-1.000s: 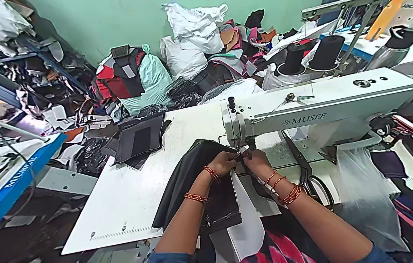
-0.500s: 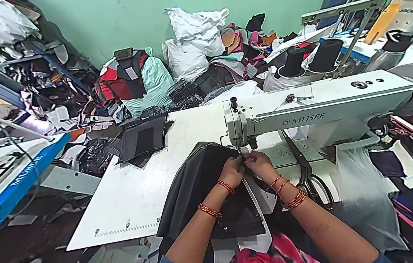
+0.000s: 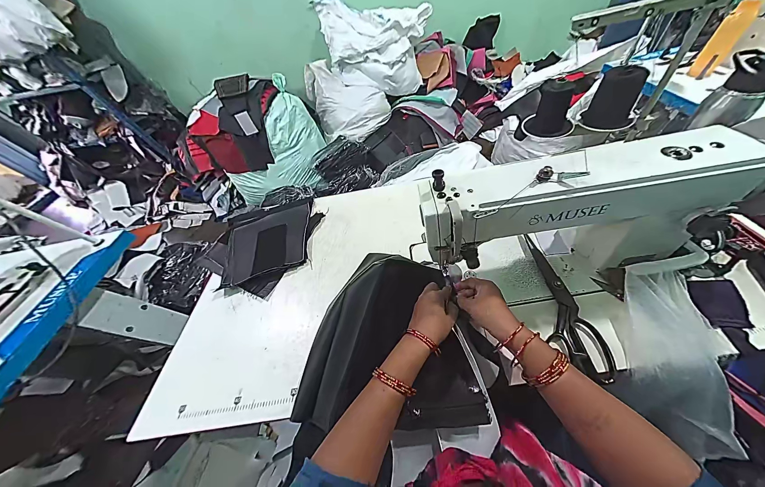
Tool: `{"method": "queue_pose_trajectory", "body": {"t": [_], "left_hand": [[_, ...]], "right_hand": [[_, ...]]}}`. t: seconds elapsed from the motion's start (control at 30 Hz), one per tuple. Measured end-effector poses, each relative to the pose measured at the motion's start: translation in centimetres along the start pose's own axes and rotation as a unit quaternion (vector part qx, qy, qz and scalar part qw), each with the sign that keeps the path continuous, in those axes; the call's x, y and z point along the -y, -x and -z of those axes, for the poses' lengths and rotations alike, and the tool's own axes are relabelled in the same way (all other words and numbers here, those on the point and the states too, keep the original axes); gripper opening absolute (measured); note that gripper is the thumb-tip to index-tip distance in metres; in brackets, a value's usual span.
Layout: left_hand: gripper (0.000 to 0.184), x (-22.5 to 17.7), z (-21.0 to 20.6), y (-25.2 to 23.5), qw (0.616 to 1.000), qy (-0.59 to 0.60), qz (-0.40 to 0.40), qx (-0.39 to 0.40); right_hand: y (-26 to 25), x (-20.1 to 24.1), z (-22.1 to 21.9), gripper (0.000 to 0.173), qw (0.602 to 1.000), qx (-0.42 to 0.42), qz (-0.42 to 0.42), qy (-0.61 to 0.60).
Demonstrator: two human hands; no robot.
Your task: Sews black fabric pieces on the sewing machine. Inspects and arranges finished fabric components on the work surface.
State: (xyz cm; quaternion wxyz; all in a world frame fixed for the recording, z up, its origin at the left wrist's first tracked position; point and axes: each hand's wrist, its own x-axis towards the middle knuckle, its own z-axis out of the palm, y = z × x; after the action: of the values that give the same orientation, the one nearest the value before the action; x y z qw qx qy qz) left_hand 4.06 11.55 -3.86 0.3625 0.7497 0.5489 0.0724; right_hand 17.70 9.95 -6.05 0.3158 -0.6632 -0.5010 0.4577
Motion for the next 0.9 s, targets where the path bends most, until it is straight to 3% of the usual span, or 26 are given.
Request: {"method": "queue_pose_trajectory", "body": {"t": [0.13, 0.43, 0.73, 0.9], "left_hand": [[0.038, -0.1, -0.6, 0.2, 1.0, -0.012, -0.002, -0.017], [0.034, -1.4, -0.3, 0.2, 0.997, -0.069, 0.024, 0.039], [0.033, -1.3, -0.9, 1.1, 0.997, -0.07, 0.018, 0.022], [0.034, -1.3, -1.0, 1.0, 0.998, -0.061, 0.016, 0.008]], "right_hand": [[0.0, -0.3, 0.0, 0.03, 1.0, -0.001, 0.004, -0.001], [-0.1, -0.7, 0.4, 0.028, 0.999, 0.015, 0.028, 0.021], [0.4, -0.2, 1.0, 0.03, 0.995, 0.064, 0.044, 0.064], [0.6, -0.3, 0.9, 0.031, 0.996, 0.049, 0.044, 0.067]]}}
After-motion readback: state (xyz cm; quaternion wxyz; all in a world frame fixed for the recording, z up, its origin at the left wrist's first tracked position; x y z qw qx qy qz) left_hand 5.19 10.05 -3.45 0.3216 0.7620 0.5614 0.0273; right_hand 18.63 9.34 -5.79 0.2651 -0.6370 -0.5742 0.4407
